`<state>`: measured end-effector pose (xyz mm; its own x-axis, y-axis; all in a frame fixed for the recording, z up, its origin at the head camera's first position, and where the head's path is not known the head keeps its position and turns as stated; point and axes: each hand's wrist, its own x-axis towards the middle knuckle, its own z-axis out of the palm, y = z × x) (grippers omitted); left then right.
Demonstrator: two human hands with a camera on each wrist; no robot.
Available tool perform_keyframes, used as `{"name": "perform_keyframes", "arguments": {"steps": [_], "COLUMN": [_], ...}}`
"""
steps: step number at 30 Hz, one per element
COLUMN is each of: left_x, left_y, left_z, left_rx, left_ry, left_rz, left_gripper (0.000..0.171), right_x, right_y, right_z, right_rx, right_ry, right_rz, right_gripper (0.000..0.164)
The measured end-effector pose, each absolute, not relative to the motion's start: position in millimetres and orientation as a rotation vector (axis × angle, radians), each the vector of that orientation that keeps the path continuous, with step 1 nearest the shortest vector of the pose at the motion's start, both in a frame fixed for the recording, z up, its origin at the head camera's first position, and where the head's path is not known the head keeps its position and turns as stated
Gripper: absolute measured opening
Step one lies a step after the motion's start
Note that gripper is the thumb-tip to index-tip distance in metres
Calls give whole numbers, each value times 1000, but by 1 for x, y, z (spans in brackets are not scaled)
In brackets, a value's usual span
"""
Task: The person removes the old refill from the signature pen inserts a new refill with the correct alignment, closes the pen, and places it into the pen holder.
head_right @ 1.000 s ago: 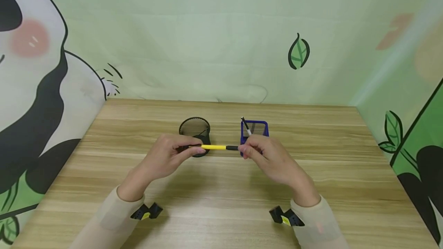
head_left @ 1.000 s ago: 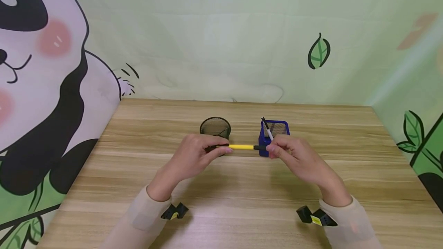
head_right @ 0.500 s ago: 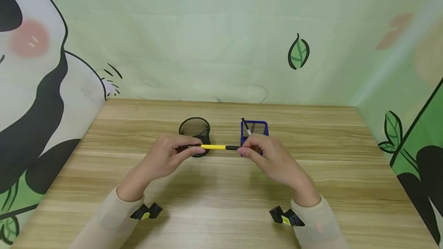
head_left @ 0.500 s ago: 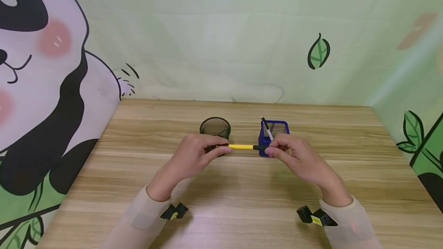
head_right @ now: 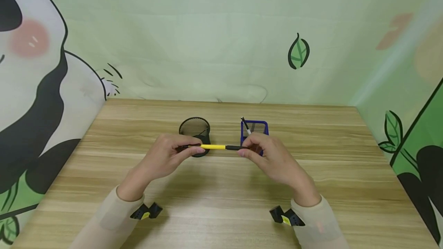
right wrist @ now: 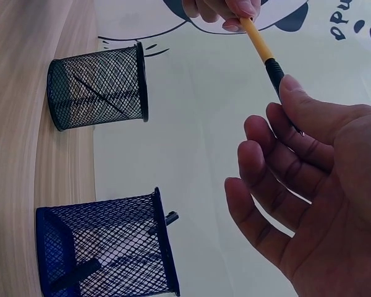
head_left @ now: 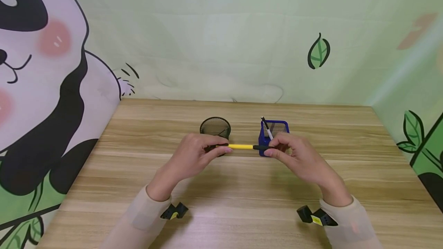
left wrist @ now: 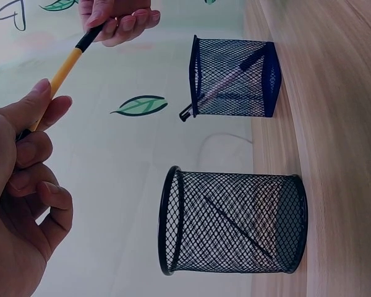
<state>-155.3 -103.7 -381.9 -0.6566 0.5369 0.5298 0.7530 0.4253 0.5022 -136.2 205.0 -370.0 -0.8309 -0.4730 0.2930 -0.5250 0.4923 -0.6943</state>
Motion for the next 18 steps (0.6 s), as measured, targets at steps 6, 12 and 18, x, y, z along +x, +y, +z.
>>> {"name": "perform_keyframes", "arguments": {"steps": [6, 12, 18], "left_x": [-155, -155, -155], "left_y": [-104, -103, -103], "left_z": [-382, -382, -382], "left_rx": [-1117, -1116, -1119], "left_ry": [-2404, -2404, -2399], "left_rz": [-1067, -1065, -1064], "left_gripper": [16, 16, 15], "right_x": [-136, -136, -135], "right_y": [205, 205, 204], "right_z": [-370, -370, -370], "right_rx": [876, 852, 848], "right_ry": [-2662, -2677, -2667], "right_rz": [1267, 1263, 1251], "right_gripper": [9, 9, 10]}}
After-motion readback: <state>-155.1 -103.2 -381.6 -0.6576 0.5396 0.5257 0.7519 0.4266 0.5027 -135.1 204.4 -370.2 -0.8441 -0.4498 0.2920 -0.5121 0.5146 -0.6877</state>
